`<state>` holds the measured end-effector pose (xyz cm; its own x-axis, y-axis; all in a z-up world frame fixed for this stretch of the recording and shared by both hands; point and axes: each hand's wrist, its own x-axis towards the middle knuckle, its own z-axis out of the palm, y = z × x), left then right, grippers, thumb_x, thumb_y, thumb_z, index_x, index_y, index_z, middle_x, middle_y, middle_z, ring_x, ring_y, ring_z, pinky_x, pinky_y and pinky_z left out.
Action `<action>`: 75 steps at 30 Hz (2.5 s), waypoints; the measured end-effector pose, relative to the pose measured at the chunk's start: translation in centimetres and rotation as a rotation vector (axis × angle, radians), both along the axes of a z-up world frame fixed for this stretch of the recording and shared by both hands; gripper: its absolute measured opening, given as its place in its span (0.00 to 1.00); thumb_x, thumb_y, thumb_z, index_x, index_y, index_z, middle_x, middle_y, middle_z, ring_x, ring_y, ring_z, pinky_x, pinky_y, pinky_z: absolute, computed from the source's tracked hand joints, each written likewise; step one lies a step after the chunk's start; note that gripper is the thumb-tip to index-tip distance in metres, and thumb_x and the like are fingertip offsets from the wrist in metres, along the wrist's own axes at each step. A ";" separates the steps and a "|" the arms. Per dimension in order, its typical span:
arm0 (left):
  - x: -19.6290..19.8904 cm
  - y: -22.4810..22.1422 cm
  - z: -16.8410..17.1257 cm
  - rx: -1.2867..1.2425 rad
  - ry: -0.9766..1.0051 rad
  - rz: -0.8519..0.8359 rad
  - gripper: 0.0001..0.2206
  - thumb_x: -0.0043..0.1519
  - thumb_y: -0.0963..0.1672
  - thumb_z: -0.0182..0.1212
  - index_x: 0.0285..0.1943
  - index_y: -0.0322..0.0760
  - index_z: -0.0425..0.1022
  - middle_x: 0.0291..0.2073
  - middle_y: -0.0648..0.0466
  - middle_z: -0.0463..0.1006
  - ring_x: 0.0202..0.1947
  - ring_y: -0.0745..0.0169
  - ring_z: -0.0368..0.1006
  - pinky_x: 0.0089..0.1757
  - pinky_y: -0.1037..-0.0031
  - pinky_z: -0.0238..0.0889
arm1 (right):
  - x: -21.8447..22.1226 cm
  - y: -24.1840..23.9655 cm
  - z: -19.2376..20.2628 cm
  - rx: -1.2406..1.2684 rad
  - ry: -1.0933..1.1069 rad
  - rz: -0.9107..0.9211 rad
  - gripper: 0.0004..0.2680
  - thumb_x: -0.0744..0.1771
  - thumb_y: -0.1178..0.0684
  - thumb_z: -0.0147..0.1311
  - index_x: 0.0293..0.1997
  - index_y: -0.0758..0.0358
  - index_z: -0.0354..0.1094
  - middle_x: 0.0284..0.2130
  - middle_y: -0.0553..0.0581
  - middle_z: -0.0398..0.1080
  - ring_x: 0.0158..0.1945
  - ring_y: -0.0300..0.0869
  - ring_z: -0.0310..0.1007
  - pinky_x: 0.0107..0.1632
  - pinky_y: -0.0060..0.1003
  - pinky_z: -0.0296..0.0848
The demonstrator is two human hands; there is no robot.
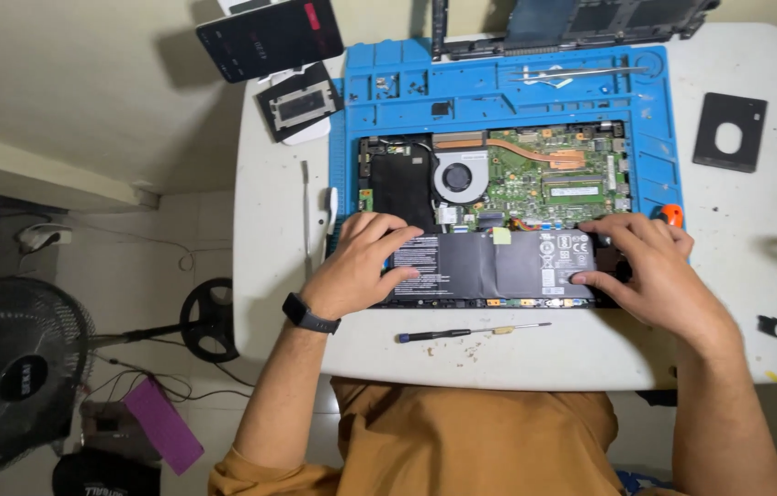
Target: Installing a replacement battery into a laptop and reassembling the bottom cover.
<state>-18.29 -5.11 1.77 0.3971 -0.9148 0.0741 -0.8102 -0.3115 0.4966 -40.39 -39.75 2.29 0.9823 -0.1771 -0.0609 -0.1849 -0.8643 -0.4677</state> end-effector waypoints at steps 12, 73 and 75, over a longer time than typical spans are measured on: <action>-0.1 -0.1 0.8 0.155 0.004 0.057 0.22 0.63 0.52 0.62 0.67 0.50 0.72 0.48 0.57 0.73 0.57 0.58 0.67 0.66 0.46 0.38 | 0.3 1.5 1.3 -0.134 0.080 -0.073 0.19 0.63 0.39 0.63 0.60 0.46 0.72 0.42 0.46 0.70 0.52 0.42 0.69 0.69 0.60 0.45; -2.0 -11.3 -1.9 -0.389 -0.112 0.124 0.08 0.68 0.43 0.58 0.52 0.35 0.77 0.38 0.52 0.75 0.42 0.53 0.76 0.44 0.69 0.72 | 7.0 3.0 0.7 -0.406 -0.392 0.159 0.04 0.64 0.55 0.63 0.37 0.46 0.78 0.32 0.41 0.75 0.41 0.37 0.68 0.59 0.54 0.51; -2.2 -10.5 -0.9 -0.376 -0.041 0.165 0.07 0.67 0.43 0.62 0.48 0.34 0.79 0.36 0.50 0.77 0.41 0.50 0.78 0.42 0.69 0.73 | 7.2 2.4 0.5 -0.452 -0.451 0.269 0.03 0.63 0.55 0.64 0.35 0.48 0.77 0.31 0.43 0.75 0.41 0.37 0.69 0.59 0.52 0.53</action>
